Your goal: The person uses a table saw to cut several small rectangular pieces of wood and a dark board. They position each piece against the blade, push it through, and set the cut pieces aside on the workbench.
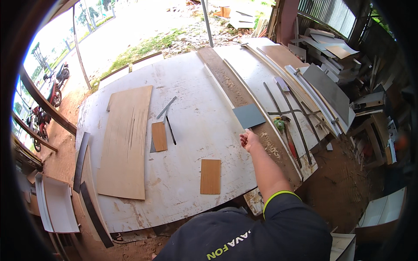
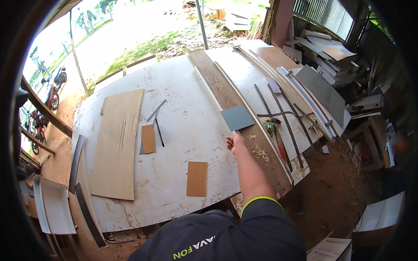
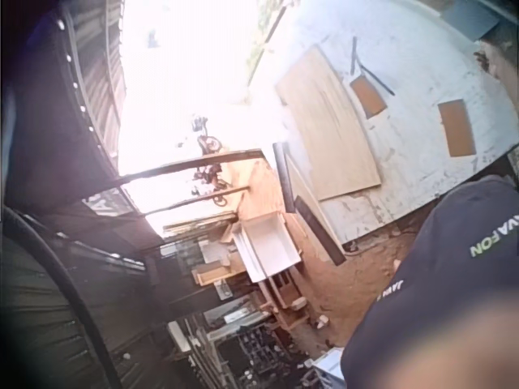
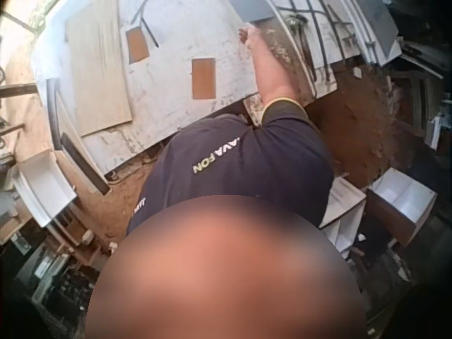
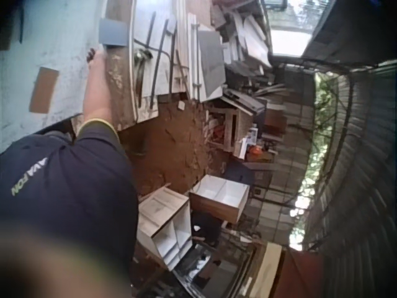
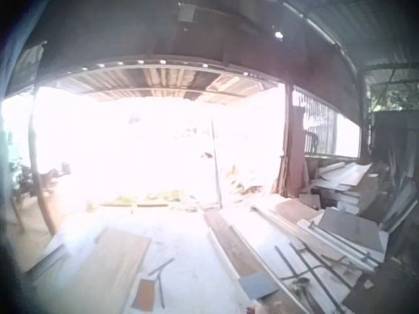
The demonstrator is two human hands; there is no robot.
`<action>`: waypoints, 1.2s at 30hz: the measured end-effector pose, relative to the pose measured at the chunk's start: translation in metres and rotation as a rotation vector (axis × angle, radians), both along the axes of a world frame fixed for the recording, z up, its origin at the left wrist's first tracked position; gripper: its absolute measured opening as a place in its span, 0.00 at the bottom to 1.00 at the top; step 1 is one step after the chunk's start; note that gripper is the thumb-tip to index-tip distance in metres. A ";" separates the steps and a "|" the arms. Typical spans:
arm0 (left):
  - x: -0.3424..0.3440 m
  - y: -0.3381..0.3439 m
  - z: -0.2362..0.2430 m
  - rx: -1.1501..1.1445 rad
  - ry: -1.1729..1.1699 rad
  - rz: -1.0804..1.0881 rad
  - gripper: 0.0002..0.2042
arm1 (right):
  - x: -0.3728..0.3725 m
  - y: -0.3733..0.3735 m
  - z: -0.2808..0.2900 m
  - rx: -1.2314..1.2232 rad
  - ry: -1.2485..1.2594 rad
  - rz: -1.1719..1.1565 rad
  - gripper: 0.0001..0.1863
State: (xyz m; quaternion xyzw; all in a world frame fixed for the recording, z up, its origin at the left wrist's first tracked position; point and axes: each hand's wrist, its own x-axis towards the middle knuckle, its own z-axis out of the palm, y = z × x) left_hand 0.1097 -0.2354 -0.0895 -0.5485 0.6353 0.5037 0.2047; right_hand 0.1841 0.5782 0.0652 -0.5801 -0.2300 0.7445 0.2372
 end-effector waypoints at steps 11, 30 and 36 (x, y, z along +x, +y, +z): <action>-0.005 0.116 0.112 0.135 0.066 -0.553 0.23 | -0.042 0.008 -0.002 0.327 0.001 -0.074 0.11; -0.094 0.339 0.234 1.289 0.034 -0.559 0.37 | 0.000 -0.241 0.166 1.918 0.195 1.507 0.04; -0.087 0.315 0.212 1.159 0.173 -0.524 0.12 | 0.004 -0.251 0.139 1.727 0.226 1.429 0.06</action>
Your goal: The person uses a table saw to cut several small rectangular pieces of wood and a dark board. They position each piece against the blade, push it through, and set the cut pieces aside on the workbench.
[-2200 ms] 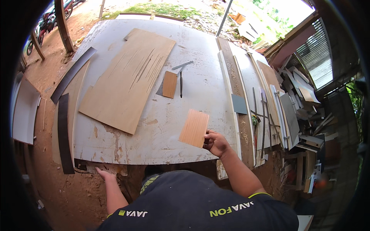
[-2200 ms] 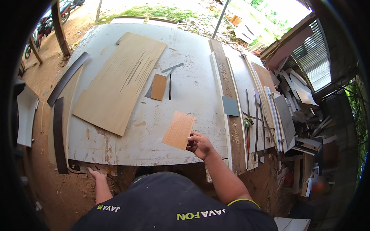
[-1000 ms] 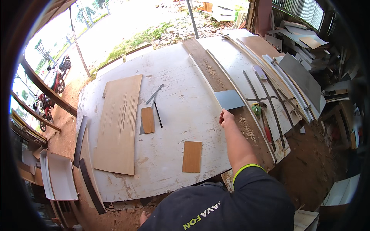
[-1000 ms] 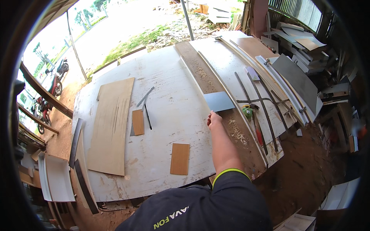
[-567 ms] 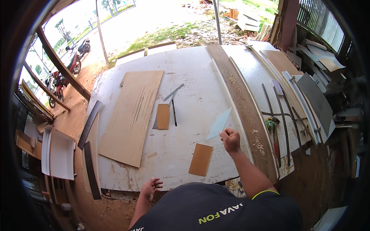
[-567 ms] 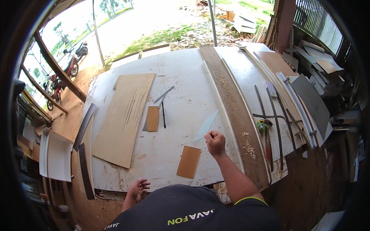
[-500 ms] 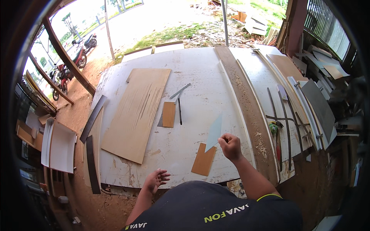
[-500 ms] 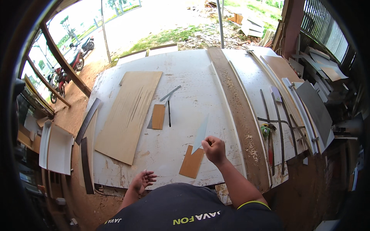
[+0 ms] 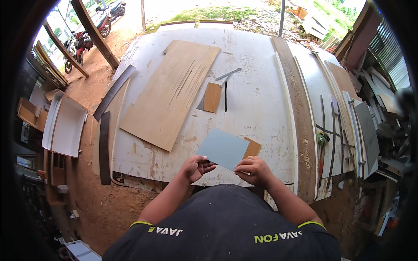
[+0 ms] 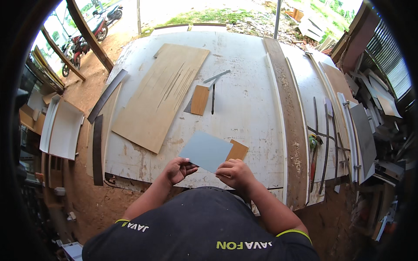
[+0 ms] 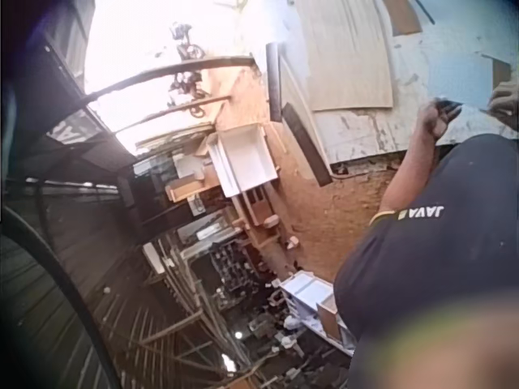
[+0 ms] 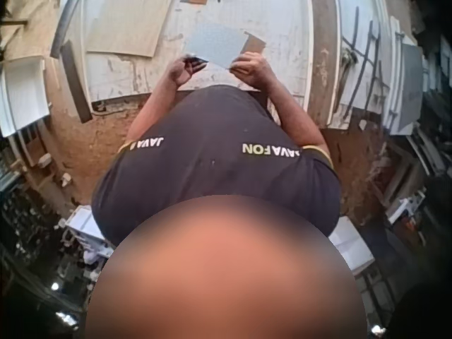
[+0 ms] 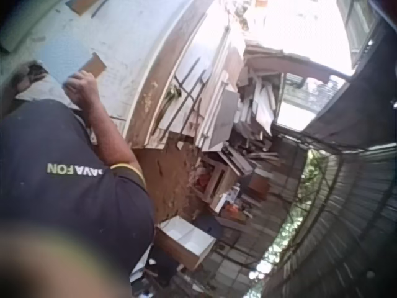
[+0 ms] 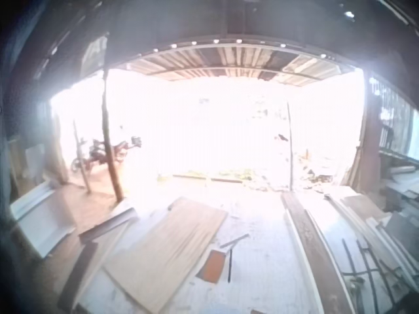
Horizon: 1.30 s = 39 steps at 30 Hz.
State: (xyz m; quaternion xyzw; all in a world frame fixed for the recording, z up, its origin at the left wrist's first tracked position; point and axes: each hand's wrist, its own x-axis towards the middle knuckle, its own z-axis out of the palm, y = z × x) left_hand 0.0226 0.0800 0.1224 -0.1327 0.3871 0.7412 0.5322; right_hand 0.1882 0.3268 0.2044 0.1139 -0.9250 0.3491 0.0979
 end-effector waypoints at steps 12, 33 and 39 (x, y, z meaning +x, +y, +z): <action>-0.017 -0.026 0.016 0.152 0.233 -0.032 0.11 | -0.004 -0.011 -0.020 -1.118 -0.475 -0.497 0.18; 0.001 0.005 0.061 -0.030 0.828 0.087 0.19 | -0.051 -0.049 0.005 -1.754 -0.710 -0.165 0.22; 0.001 0.010 0.060 -0.006 0.771 0.136 0.20 | -0.055 -0.054 0.016 -1.740 -0.733 -0.188 0.23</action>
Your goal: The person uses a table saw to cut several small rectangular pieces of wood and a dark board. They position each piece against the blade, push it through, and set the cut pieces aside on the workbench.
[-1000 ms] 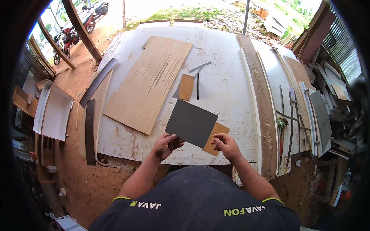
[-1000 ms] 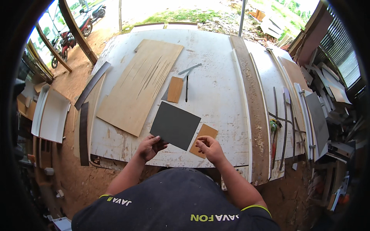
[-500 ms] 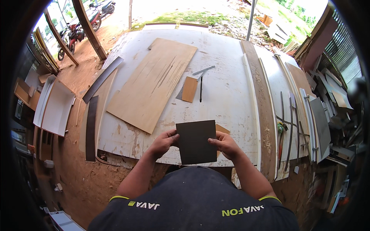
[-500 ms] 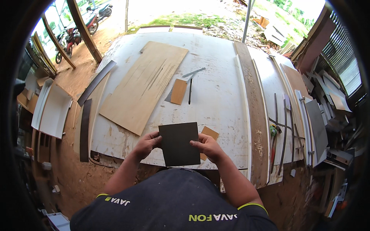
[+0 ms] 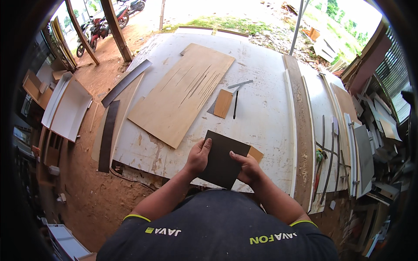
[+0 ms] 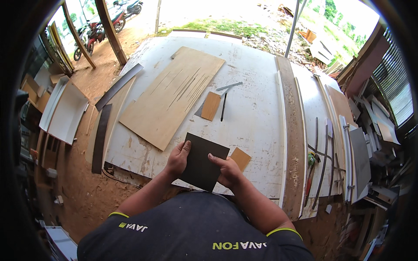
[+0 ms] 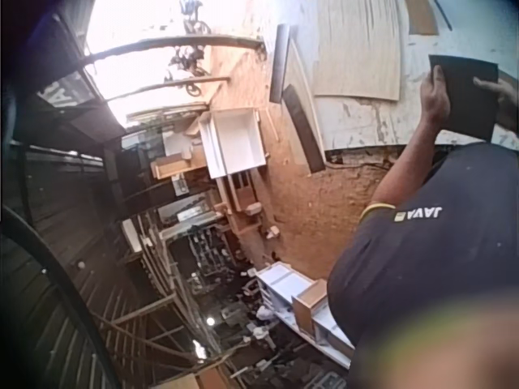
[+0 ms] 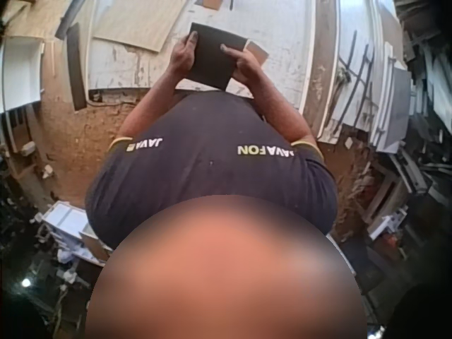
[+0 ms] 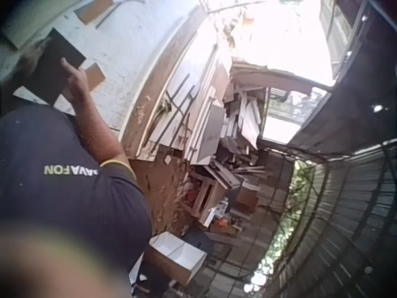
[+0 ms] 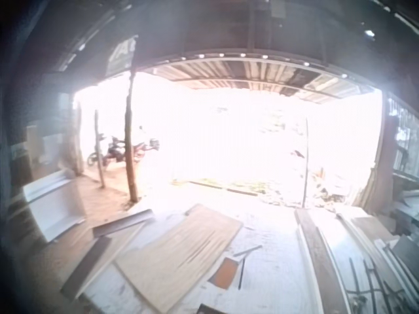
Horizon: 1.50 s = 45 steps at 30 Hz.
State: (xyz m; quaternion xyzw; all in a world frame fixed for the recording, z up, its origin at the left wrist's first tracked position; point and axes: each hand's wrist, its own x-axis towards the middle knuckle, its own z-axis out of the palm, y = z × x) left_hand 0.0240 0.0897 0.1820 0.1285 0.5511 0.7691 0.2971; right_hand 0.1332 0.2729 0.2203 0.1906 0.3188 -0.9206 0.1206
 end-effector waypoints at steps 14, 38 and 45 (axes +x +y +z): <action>-0.009 0.003 -0.011 0.005 -0.335 0.256 0.19 | -0.016 0.007 -0.027 0.254 -0.114 -0.005 0.17; -0.012 -0.159 -0.164 -0.852 -0.197 0.427 0.15 | 0.029 0.120 -0.140 2.113 -0.469 0.645 0.61; -0.017 -0.270 -0.194 -1.381 -0.629 1.188 0.29 | 0.074 0.185 -0.129 1.853 -0.835 0.650 0.63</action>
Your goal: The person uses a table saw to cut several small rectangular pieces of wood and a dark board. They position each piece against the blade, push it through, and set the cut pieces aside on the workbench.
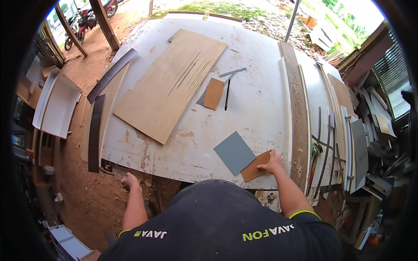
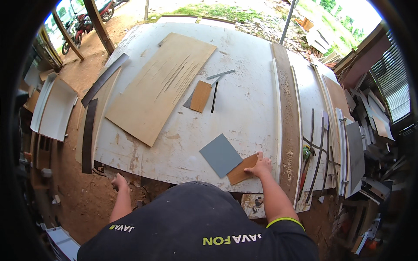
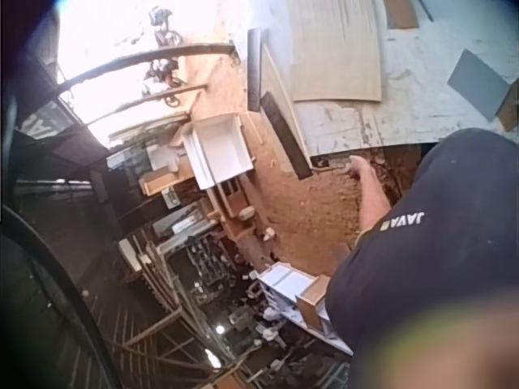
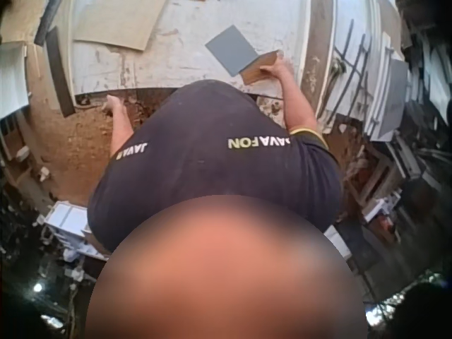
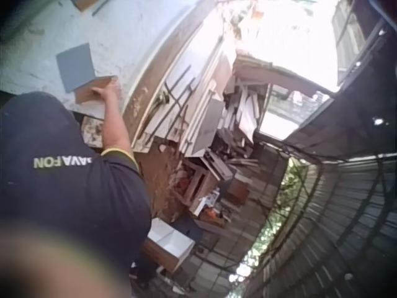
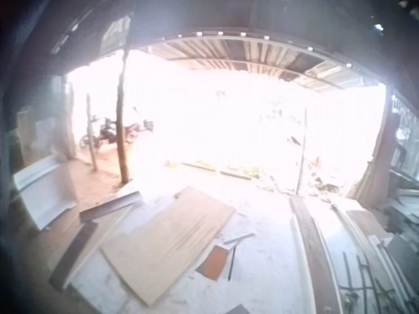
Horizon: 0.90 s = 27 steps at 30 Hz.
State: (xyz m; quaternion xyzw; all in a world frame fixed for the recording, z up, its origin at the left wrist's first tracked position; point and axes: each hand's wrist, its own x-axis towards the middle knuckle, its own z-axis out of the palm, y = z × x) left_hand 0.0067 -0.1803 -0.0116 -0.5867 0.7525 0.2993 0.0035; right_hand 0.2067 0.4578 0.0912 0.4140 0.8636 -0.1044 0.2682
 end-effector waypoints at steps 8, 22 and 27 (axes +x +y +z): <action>0.010 0.009 -0.009 0.917 0.395 0.401 0.47 | -0.012 -0.028 0.021 0.019 0.122 0.387 0.63; 0.010 -0.006 -0.040 0.985 0.429 0.432 0.39 | -0.061 -0.119 -0.021 0.137 0.200 0.353 0.59; 0.015 -0.025 -0.059 1.122 0.544 0.368 0.34 | -0.064 -0.107 -0.025 0.041 0.211 0.376 0.57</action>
